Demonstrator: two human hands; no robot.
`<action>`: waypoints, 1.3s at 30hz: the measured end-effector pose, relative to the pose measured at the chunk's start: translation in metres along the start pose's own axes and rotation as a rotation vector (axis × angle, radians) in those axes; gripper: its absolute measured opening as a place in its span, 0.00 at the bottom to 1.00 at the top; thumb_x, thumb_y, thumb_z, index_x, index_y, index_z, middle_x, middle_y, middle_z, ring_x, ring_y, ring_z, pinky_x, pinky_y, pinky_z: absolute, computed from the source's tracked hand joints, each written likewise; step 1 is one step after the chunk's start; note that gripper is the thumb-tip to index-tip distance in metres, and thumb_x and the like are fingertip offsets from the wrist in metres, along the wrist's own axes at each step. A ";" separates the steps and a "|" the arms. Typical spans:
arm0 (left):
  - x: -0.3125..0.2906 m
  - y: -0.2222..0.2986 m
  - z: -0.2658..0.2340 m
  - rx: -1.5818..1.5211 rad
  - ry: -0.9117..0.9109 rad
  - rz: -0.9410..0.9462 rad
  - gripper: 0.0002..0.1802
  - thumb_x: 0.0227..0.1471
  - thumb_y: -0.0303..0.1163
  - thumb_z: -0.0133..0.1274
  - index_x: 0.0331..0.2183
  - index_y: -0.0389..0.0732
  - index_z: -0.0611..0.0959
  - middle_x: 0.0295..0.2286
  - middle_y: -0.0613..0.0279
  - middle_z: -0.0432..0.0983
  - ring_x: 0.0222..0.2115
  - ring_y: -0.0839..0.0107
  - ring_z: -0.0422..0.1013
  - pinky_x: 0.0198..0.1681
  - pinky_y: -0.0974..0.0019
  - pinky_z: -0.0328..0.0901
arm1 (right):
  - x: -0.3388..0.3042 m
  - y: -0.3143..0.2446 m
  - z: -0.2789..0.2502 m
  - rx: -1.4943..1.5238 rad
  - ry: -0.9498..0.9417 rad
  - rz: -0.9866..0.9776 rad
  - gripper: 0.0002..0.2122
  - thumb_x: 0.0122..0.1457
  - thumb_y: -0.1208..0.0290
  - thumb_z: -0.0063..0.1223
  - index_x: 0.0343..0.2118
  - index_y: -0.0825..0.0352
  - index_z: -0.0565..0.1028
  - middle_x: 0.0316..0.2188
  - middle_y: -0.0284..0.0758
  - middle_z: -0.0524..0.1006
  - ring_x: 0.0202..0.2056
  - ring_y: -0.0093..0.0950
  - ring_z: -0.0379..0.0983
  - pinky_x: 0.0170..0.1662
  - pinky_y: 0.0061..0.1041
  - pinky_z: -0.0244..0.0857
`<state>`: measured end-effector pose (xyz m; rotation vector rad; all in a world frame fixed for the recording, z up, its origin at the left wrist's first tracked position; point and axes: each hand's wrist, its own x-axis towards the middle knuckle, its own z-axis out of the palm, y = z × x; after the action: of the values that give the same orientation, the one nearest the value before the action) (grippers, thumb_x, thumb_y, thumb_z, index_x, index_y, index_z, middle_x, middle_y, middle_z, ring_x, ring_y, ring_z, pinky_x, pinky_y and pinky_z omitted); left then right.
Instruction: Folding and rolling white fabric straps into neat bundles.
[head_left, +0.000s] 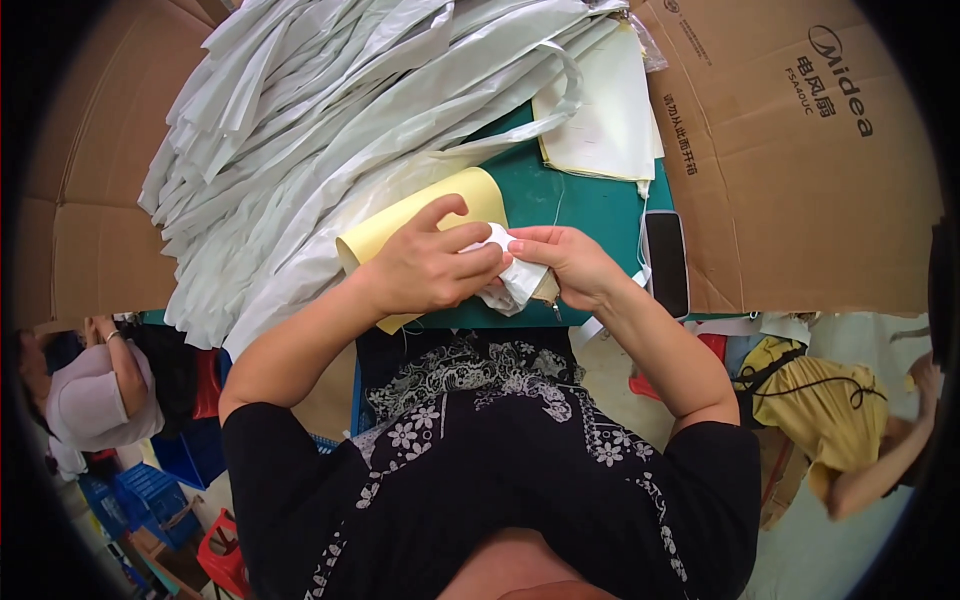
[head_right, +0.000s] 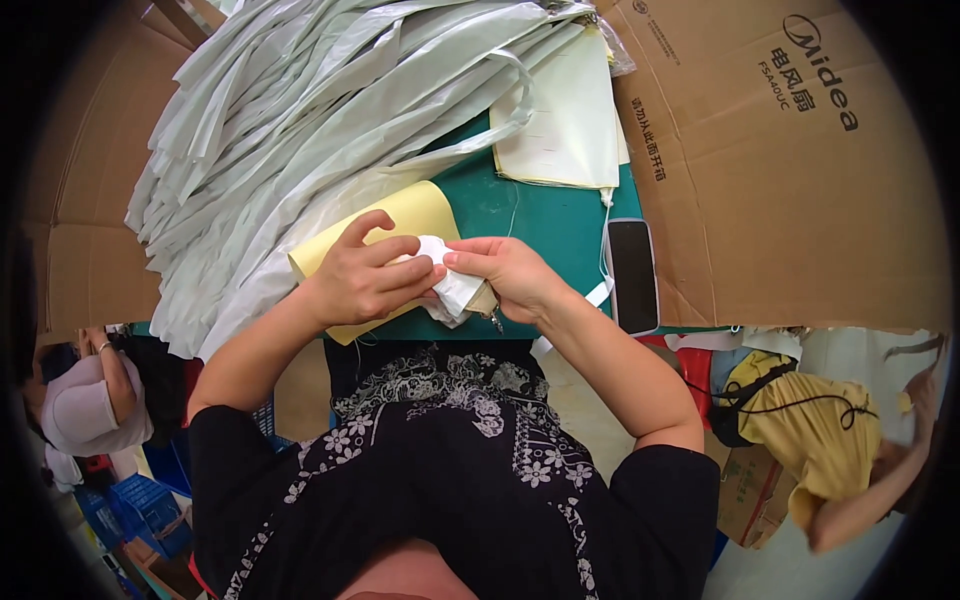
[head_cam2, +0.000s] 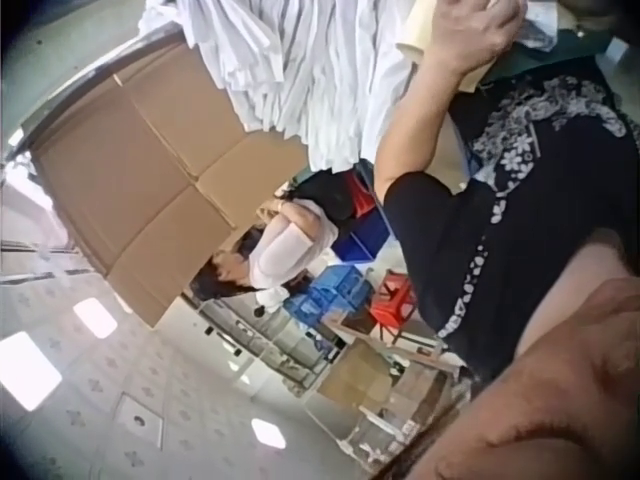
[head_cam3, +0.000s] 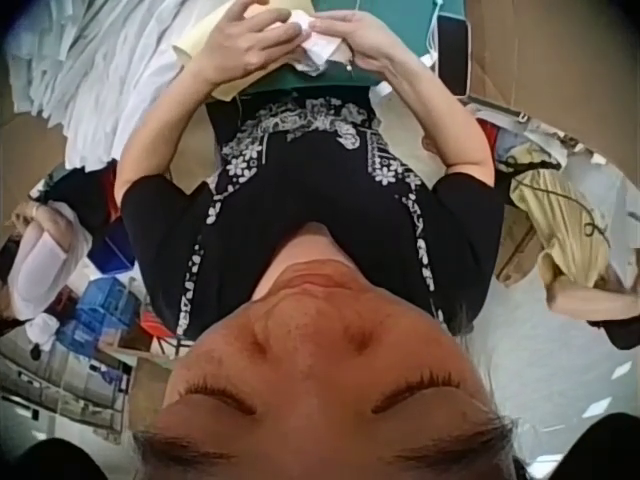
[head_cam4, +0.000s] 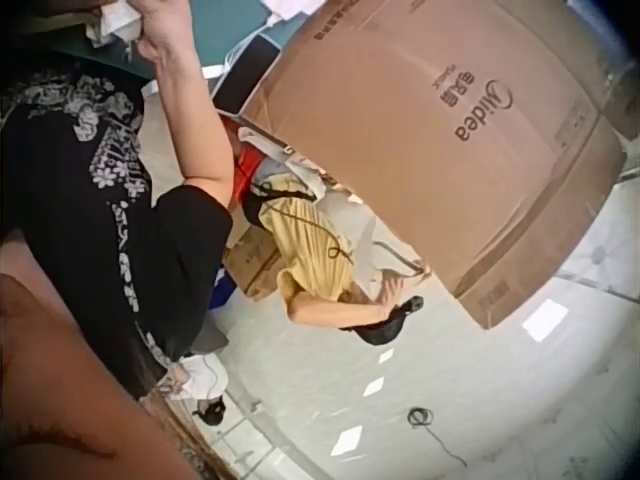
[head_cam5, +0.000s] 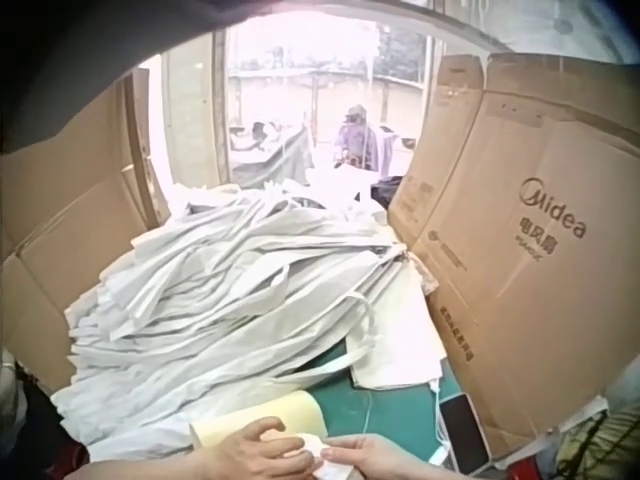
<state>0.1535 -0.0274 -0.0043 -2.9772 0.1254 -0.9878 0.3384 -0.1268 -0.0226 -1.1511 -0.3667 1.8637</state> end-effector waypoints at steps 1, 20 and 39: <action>0.000 -0.001 -0.002 0.006 -0.036 0.067 0.09 0.39 0.37 0.57 0.27 0.45 0.80 0.27 0.73 0.69 0.32 0.74 0.67 0.41 0.62 0.60 | 0.000 0.002 0.000 0.056 -0.011 0.022 0.13 0.57 0.71 0.49 0.43 0.74 0.70 0.35 0.37 0.75 0.35 0.25 0.74 0.40 0.23 0.70; -0.012 0.073 0.002 -0.390 0.538 -0.792 0.22 0.39 0.35 0.61 0.37 0.34 0.76 0.35 0.56 0.69 0.37 0.60 0.63 0.41 0.62 0.60 | -0.027 0.038 0.036 -0.365 -0.071 -0.884 0.23 0.51 0.82 0.54 0.51 0.74 0.63 0.48 0.37 0.68 0.49 0.26 0.63 0.53 0.27 0.55; -0.339 0.175 -0.140 0.417 1.344 -1.901 0.18 0.57 0.35 0.44 0.42 0.30 0.71 0.40 0.56 0.72 0.40 0.71 0.68 0.45 0.70 0.61 | 0.043 0.074 0.018 -1.842 0.269 -0.832 0.25 0.49 0.58 0.55 0.51 0.57 0.67 0.56 0.37 0.60 0.59 0.39 0.50 0.59 0.47 0.37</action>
<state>-0.2138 -0.1728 -0.0991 -0.7494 -2.4889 -2.1001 0.2767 -0.1305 -0.0847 -1.7727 -2.2004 0.2100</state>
